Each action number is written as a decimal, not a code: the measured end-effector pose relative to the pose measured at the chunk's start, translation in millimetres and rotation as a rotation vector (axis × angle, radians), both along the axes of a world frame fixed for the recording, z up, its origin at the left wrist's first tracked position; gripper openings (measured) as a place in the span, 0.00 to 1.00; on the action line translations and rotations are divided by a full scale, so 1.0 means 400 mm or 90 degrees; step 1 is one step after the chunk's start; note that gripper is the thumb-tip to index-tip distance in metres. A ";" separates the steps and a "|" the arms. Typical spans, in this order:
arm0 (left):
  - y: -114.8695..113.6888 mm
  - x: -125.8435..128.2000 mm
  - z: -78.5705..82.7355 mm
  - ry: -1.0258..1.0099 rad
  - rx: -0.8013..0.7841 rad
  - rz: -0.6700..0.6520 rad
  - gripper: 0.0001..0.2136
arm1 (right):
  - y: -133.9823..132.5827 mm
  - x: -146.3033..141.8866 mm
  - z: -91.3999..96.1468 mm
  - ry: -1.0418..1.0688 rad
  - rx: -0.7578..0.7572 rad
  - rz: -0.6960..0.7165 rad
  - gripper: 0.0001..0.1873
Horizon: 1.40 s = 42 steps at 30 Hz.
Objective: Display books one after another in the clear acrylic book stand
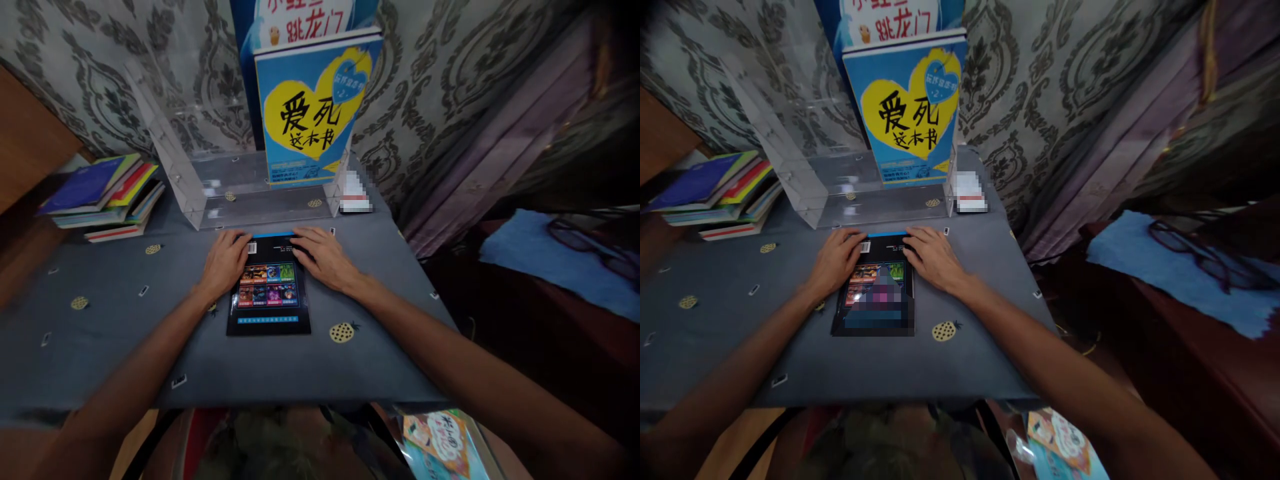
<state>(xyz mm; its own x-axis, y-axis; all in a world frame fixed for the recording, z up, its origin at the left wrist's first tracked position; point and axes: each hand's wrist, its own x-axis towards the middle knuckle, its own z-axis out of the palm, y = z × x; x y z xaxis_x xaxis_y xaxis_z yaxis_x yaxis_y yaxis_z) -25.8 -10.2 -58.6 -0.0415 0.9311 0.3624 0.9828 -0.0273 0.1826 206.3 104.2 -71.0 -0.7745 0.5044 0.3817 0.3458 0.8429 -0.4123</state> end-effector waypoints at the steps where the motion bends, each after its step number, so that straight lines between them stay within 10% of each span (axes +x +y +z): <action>1: 0.000 0.000 0.000 0.000 -0.005 0.000 0.16 | -0.001 0.000 0.003 0.002 0.004 0.010 0.16; 42: -0.007 -0.048 -0.003 -0.063 -0.022 -0.114 0.19 | -0.061 -0.004 0.029 -0.138 0.107 0.072 0.29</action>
<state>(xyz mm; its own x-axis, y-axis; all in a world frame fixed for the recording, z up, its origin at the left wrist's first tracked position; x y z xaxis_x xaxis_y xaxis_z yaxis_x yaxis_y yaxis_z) -45.0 -13.1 -59.8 0.0914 0.9387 0.3325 0.9402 -0.1914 0.2817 204.8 79.6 -59.4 -0.8948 0.3539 0.2722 0.3105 0.9313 -0.1903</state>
